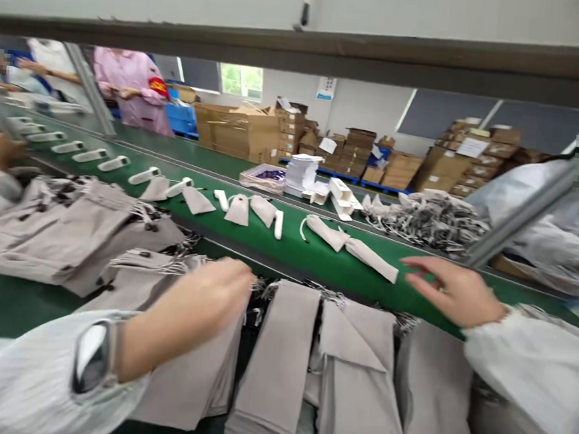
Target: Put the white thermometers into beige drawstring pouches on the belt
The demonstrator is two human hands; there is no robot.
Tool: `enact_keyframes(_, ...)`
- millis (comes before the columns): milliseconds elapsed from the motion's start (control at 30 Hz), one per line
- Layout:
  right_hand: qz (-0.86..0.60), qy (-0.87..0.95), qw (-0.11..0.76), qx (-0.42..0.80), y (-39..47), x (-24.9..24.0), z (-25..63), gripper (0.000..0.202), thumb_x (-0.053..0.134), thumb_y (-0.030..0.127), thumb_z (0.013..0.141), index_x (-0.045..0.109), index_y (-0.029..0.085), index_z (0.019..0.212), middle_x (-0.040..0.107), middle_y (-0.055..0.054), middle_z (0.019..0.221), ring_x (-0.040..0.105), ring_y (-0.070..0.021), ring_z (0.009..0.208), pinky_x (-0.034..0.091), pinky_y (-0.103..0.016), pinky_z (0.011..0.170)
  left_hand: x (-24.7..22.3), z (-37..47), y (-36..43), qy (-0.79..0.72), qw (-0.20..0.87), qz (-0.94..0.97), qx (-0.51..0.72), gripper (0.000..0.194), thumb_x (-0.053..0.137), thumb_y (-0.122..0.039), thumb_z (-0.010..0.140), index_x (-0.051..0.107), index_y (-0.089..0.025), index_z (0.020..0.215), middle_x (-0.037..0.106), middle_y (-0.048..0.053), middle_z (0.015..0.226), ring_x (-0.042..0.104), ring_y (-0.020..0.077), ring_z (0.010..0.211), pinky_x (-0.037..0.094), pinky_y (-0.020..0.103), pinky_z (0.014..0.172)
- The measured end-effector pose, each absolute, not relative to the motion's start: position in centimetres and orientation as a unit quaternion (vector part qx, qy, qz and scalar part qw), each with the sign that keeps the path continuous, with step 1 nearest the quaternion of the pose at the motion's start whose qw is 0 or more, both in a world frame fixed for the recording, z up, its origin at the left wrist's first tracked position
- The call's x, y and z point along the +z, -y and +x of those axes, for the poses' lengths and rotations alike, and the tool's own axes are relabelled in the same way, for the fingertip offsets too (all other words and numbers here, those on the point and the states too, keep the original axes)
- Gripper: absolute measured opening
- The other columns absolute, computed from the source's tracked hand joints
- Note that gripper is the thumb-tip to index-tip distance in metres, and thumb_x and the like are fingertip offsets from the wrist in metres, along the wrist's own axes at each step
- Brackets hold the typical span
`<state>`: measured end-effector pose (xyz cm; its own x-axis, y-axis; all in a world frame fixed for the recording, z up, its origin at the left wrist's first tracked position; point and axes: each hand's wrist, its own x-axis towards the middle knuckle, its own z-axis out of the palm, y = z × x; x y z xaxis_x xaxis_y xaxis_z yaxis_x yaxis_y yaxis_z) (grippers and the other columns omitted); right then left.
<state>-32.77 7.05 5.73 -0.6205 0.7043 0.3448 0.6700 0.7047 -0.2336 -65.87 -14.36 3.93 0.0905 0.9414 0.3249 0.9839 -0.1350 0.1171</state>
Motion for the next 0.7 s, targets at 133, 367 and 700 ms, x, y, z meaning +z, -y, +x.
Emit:
enact_keyframes(133,-0.232,0.958,0.142,0.095,-3.2,4.2,-34.2,0.032,0.045,0.036,0.08,0.054,0.019,0.106,0.06,-0.008,0.099,0.056,-0.0158,0.085,0.045,-0.028,0.073,3.1,-56.5,9.0,0.453,0.047,-0.88,-0.131,0.03,0.046,-0.026,0.08,0.047,-0.017,0.109,0.052,0.011,0.113,0.045,0.0249,0.108,0.036,0.038,0.09)
enact_keyframes(367,-0.205,0.955,0.214,0.022,1.8,0.1,-34.7,0.061,0.059,0.044,0.065,0.044,0.021,0.12,0.051,-0.012,0.111,0.046,-0.0276,0.098,0.037,-0.043,0.079,0.4,-54.8,4.2,0.409,-0.047,-0.909,-0.069,0.056,0.048,-0.007,0.068,0.036,-0.013,0.122,0.036,0.015,0.131,0.034,0.0254,0.12,0.031,0.035,0.098)
enact_keyframes(700,-0.393,0.847,0.269,0.237,-0.6,-2.4,-33.9,0.011,0.045,0.024,0.078,0.05,0.018,0.086,0.053,0.004,0.053,0.048,-0.0087,0.045,0.038,-0.02,0.045,0.1,-53.7,1.0,0.512,-0.227,-0.718,-0.413,0.007,0.052,-0.027,0.078,0.052,-0.022,0.083,0.06,0.0,0.084,0.058,0.0137,0.076,0.049,0.022,0.065)
